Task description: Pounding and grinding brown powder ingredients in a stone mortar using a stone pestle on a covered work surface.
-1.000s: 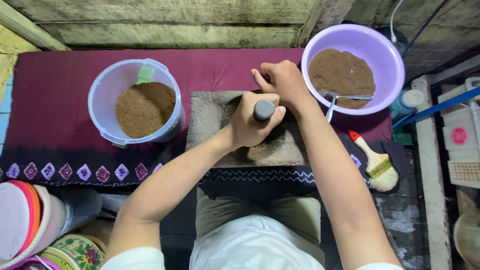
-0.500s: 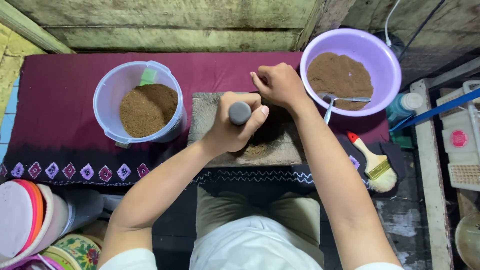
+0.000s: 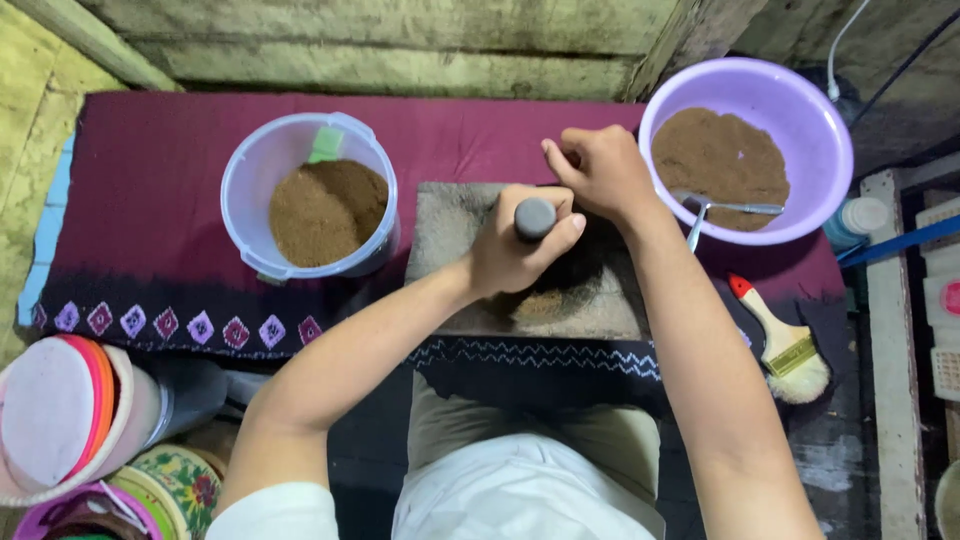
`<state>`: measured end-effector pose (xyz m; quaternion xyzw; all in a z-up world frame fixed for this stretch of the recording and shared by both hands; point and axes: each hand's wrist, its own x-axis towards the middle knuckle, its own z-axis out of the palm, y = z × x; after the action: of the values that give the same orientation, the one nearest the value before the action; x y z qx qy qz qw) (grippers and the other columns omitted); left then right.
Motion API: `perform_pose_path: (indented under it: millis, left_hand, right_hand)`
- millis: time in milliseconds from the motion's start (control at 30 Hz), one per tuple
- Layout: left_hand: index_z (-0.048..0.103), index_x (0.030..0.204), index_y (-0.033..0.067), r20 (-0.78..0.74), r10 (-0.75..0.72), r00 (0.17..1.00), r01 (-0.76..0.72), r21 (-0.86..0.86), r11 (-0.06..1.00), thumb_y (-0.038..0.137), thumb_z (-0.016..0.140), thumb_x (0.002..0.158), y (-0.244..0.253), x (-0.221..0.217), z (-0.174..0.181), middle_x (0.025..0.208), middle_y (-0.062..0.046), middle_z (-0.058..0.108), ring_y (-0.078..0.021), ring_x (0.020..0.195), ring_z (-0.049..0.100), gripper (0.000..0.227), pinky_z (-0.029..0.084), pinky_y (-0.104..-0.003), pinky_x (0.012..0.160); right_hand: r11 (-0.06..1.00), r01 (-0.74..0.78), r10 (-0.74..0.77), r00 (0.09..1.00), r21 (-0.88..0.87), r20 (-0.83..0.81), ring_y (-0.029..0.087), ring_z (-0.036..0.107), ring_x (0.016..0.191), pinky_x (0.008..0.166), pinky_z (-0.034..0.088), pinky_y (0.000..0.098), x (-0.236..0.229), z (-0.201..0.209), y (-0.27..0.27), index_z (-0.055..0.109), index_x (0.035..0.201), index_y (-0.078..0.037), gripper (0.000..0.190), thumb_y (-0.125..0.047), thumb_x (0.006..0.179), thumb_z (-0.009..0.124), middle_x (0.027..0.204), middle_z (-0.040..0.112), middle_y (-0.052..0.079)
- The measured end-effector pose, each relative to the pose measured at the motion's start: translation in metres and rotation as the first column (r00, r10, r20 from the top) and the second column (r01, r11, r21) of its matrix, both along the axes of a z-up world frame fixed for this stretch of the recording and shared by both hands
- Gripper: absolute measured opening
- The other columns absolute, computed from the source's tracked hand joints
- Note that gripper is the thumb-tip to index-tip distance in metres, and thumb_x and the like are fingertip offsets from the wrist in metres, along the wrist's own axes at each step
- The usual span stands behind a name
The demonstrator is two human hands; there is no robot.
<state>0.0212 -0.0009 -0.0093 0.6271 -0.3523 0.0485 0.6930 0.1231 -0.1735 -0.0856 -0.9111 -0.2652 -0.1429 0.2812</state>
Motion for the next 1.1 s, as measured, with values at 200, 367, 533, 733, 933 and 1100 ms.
perform_pose_path:
  millis: [200, 367, 533, 733, 933, 1100]
  left_hand:
    - [0.045, 0.058, 0.0126, 0.034, 0.062, 0.997, -0.064, 0.046, 0.997, 0.015, 0.06, 0.094, 0.0, -0.01, 0.01, 0.043, -0.002, 0.04, -0.0017, 0.056, 0.042, 0.04, 0.03, -0.023, 0.048]
    - [0.047, 0.059, 0.0136, 0.028, 0.095, 0.995, -0.097, 0.062, 0.993, 0.018, 0.059, 0.096, 0.002, -0.023, 0.032, 0.046, 0.001, 0.039, -0.0009, 0.059, 0.039, 0.039, 0.029, -0.023, 0.049]
    - [0.047, 0.058, 0.0148, 0.061, 0.096, 0.994, -0.097, 0.022, 0.995, 0.016, 0.059, 0.096, 0.014, -0.036, 0.082, 0.047, 0.003, 0.044, -0.0034, 0.051, 0.04, 0.04, 0.033, -0.021, 0.048]
    - [0.044, 0.059, 0.0154, 0.066, -0.02, 0.998, 0.021, -0.019, 1.0, 0.015, 0.059, 0.094, -0.003, -0.012, 0.022, 0.047, 0.005, 0.039, -0.0009, 0.053, 0.039, 0.038, 0.032, -0.02, 0.048]
    - [0.044, 0.06, 0.012, 0.011, -0.024, 1.0, 0.024, -0.002, 1.0, 0.012, 0.059, 0.091, -0.009, -0.002, 0.001, 0.046, 0.003, 0.037, -0.0016, 0.055, 0.04, 0.035, 0.031, -0.022, 0.048]
    - [0.044, 0.06, 0.0122, 0.021, -0.014, 1.0, 0.013, 0.021, 1.0, 0.014, 0.062, 0.093, 0.0, 0.001, -0.006, 0.044, 0.0, 0.041, -0.0015, 0.057, 0.043, 0.038, 0.03, -0.022, 0.047]
  right_hand:
    - [0.995, 0.104, -0.104, 0.994, 0.002, 0.028, 0.036, 0.056, 0.051, 0.056, 0.046, 0.0381, 0.006, 0.005, 0.004, 0.051, 0.066, -0.015, 0.045, -0.031, 0.106, 0.065, 0.048, 0.047, 0.008]
    - [0.993, 0.118, -0.118, 0.993, -0.014, 0.032, 0.038, 0.057, 0.052, 0.055, 0.047, 0.0401, 0.002, 0.009, 0.006, 0.053, 0.066, -0.015, 0.044, -0.032, 0.105, 0.065, 0.048, 0.049, 0.009]
    - [0.996, 0.078, -0.078, 0.997, 0.032, -0.004, 0.036, 0.054, 0.05, 0.054, 0.045, 0.0365, -0.004, 0.015, 0.006, 0.051, 0.066, -0.013, 0.045, -0.029, 0.105, 0.064, 0.048, 0.047, 0.009]
    - [0.997, 0.054, -0.052, 0.998, 0.055, -0.034, 0.036, 0.052, 0.049, 0.054, 0.044, 0.0372, -0.002, 0.016, 0.005, 0.051, 0.066, -0.012, 0.044, -0.027, 0.105, 0.065, 0.048, 0.047, 0.011]
    - [0.997, 0.043, -0.043, 0.999, 0.06, -0.009, 0.036, 0.049, 0.047, 0.053, 0.042, 0.0361, -0.002, 0.002, 0.001, 0.048, 0.066, -0.013, 0.045, -0.027, 0.105, 0.065, 0.046, 0.043, 0.01]
    - [0.998, 0.025, -0.026, 1.0, 0.059, 0.006, 0.038, 0.049, 0.048, 0.053, 0.043, 0.0381, -0.003, 0.011, 0.004, 0.048, 0.068, -0.012, 0.042, -0.027, 0.104, 0.065, 0.046, 0.043, 0.011]
